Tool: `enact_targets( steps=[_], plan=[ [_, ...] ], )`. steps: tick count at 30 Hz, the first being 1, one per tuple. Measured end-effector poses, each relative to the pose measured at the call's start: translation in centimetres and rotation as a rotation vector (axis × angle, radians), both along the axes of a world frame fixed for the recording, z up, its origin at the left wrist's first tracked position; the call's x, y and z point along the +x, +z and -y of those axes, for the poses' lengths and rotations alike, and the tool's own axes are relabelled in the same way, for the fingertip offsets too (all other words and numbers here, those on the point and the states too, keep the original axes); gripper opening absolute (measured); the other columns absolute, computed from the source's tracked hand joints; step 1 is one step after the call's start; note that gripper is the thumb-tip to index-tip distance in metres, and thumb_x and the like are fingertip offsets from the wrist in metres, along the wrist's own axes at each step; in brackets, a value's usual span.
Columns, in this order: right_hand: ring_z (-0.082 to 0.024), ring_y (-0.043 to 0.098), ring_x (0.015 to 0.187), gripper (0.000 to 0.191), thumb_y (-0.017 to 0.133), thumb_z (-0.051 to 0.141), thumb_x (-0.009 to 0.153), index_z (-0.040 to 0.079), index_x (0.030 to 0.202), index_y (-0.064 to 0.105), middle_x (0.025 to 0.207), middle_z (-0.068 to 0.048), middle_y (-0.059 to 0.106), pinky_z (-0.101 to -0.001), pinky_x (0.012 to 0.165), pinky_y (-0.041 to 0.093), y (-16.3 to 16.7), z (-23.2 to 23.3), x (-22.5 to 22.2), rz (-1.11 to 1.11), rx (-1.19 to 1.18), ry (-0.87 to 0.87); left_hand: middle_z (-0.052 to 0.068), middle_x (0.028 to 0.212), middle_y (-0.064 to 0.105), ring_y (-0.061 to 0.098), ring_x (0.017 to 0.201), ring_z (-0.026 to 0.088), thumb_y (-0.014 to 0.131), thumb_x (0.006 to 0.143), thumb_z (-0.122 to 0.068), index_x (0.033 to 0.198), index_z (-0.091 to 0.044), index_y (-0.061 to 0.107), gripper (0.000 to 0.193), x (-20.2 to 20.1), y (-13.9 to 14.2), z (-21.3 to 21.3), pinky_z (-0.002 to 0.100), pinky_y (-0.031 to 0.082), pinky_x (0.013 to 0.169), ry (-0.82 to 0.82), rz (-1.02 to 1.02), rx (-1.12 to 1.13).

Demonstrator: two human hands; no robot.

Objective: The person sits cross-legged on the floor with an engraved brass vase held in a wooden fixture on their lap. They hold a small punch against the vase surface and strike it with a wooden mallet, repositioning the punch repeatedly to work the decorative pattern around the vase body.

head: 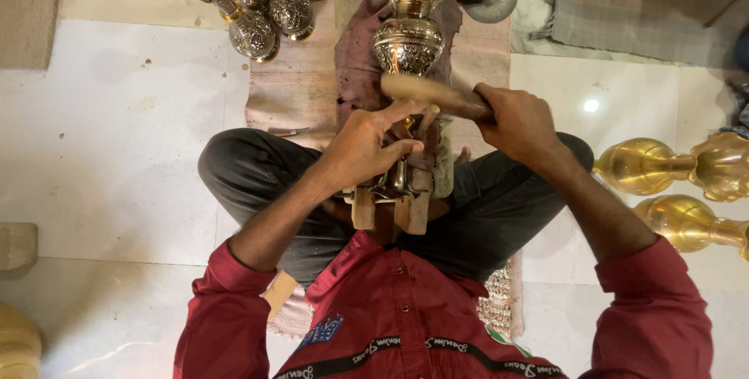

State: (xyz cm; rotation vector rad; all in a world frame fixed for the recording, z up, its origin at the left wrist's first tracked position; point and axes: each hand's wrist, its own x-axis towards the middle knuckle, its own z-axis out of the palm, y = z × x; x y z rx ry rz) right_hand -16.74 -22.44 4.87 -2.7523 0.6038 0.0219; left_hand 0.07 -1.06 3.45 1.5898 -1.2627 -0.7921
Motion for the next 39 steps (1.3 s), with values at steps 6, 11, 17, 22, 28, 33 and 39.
enact_targets(
  steps=[6,11,17,22,28,33,39],
  plan=[
    [-0.036,0.070,0.072,0.029,0.076,0.022,0.088,0.010,0.114,0.069,0.082,-0.016,0.071,-0.0462,0.064,0.053,-0.5,-0.5,-0.4,0.074,0.175,-0.077,0.018,0.122,0.072,0.073,0.074,0.014,0.080,0.089,-0.013,0.143,-0.013,0.059,0.058,-0.2,2.0,0.3,0.030,0.059,0.065,0.014,-0.001,0.083],
    [-0.022,0.069,0.065,0.033,0.078,0.021,0.092,0.005,0.118,0.068,0.080,-0.011,0.073,-0.0343,0.061,0.052,-0.9,0.1,-0.2,0.122,0.402,-0.146,0.019,0.099,0.079,0.073,0.071,0.017,0.078,0.091,-0.016,0.145,-0.019,0.060,0.056,-0.6,2.9,0.4,0.031,0.058,0.067,0.037,-0.029,0.310],
    [-0.012,0.065,0.059,0.030,0.076,0.018,0.094,0.003,0.119,0.068,0.070,-0.005,0.070,-0.0302,0.058,0.051,-0.7,0.5,-0.1,0.116,0.514,-0.081,0.011,0.125,0.075,0.074,0.076,0.021,0.080,0.087,-0.014,0.138,-0.010,0.061,0.055,-0.3,2.1,0.4,0.035,0.060,0.070,-0.004,0.089,-0.021],
    [-0.012,0.056,0.057,0.026,0.078,0.019,0.095,0.002,0.113,0.068,0.072,-0.004,0.063,-0.0305,0.051,0.043,-0.7,-0.1,0.0,0.312,0.804,-0.222,0.013,0.123,0.074,0.076,0.078,0.021,0.082,0.087,-0.017,0.137,-0.008,0.062,0.055,-0.2,1.7,0.6,0.036,0.060,0.071,-0.007,0.087,0.005],
    [-0.010,0.051,0.059,0.021,0.076,0.014,0.096,0.003,0.112,0.068,0.073,-0.004,0.060,-0.0272,0.053,0.040,-1.0,-0.2,-0.6,0.315,0.653,-0.156,0.012,0.111,0.077,0.077,0.077,0.018,0.080,0.087,-0.017,0.139,-0.011,0.061,0.055,0.0,1.9,0.7,0.035,0.061,0.071,-0.029,0.028,0.124],
    [-0.008,0.061,0.071,0.010,0.074,0.010,0.098,0.001,0.101,0.070,0.090,0.000,0.069,-0.0256,0.060,0.050,-1.1,-0.1,-0.4,0.362,0.624,-0.015,0.010,0.117,0.077,0.076,0.077,0.017,0.081,0.085,-0.016,0.137,-0.010,0.062,0.055,0.3,1.9,1.1,0.034,0.060,0.072,-0.051,0.023,0.052],
    [-0.010,0.062,0.068,0.021,0.077,0.010,0.096,0.000,0.112,0.067,0.078,-0.003,0.066,-0.0282,0.062,0.050,-1.3,-0.6,-0.3,0.485,0.745,-0.128,0.012,0.119,0.076,0.074,0.077,0.020,0.082,0.086,-0.018,0.141,-0.013,0.060,0.060,0.5,2.0,0.9,0.035,0.059,0.073,-0.055,0.032,0.118]
  ],
)
